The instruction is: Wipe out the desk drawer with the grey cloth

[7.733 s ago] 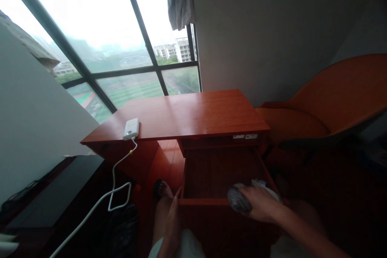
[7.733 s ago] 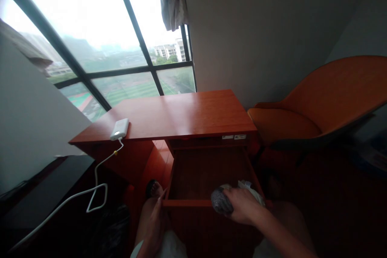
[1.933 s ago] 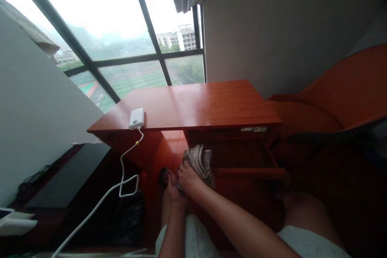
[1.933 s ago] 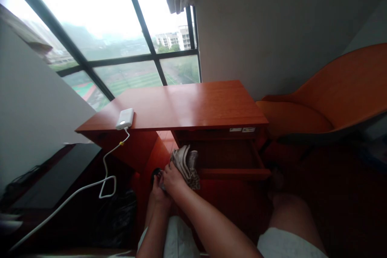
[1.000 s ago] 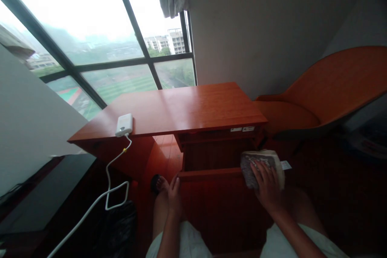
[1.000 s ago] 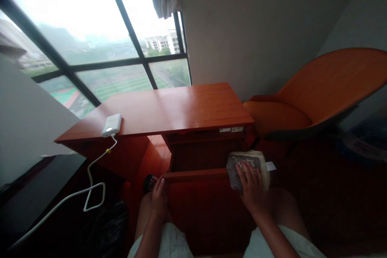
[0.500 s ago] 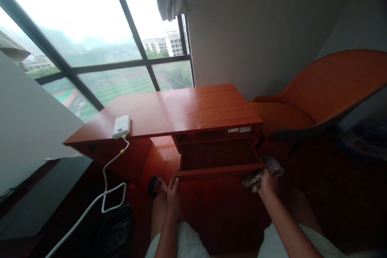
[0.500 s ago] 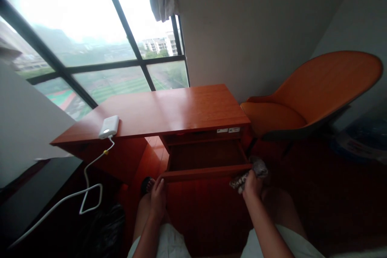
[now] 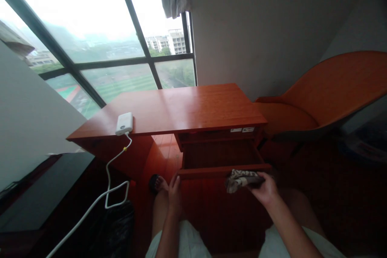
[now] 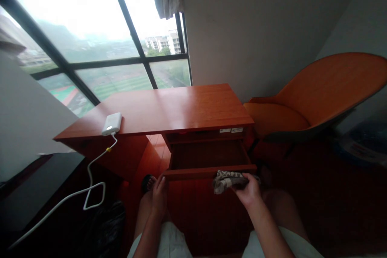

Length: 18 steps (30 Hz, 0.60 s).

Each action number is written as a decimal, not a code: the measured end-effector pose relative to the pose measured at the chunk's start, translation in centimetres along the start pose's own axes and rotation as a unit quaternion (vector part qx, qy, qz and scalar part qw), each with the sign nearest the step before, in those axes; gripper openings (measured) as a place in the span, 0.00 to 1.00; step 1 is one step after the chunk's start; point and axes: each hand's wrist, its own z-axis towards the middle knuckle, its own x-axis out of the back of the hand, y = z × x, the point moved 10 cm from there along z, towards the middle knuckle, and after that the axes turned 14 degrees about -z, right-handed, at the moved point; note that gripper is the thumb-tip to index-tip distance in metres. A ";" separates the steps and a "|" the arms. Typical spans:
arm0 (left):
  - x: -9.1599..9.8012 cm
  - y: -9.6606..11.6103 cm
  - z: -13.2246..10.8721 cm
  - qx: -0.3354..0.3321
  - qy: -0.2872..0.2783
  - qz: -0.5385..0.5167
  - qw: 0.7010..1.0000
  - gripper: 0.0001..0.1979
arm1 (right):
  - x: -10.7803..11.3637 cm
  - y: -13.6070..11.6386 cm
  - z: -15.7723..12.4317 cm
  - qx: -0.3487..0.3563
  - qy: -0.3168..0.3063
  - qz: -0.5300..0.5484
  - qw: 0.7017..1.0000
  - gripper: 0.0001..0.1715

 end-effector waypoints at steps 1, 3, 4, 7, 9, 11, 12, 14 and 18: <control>0.3 0.2 0.3 -0.002 0.002 0.002 1.000 0.18 | -0.1 -0.2 -0.4 0.008 -0.016 0.010 1.000 0.09; 0.8 0.4 0.8 -0.007 0.009 0.007 1.000 0.18 | -0.2 -0.4 -1.1 0.019 -0.043 0.030 0.998 0.14; 1.0 0.5 1.0 -0.008 0.013 0.010 1.000 0.18 | -0.2 -0.3 -1.2 0.023 -0.048 0.037 0.998 0.16; 1.4 0.5 1.4 -0.011 0.024 0.021 0.999 0.19 | 0.3 0.6 -1.0 0.022 -0.023 0.034 0.999 0.17; 1.4 0.4 1.6 -0.013 0.026 0.027 0.999 0.20 | 0.1 1.5 -0.7 0.018 -0.011 0.031 0.999 0.14; 1.5 0.4 1.8 -0.013 0.027 0.032 0.999 0.19 | -0.5 2.3 -0.5 0.013 -0.018 0.020 1.000 0.11; 1.5 0.4 1.9 -0.013 0.027 0.034 0.999 0.19 | -0.8 2.6 -0.5 0.009 -0.023 0.004 1.000 0.12; 1.7 0.5 2.2 -0.012 0.029 0.038 0.999 0.18 | -1.3 3.0 -0.6 0.005 -0.017 -0.054 0.998 0.17; 1.6 0.3 2.1 -0.009 0.026 0.039 0.999 0.20 | -1.6 2.5 -0.6 0.041 0.066 -0.173 0.982 0.31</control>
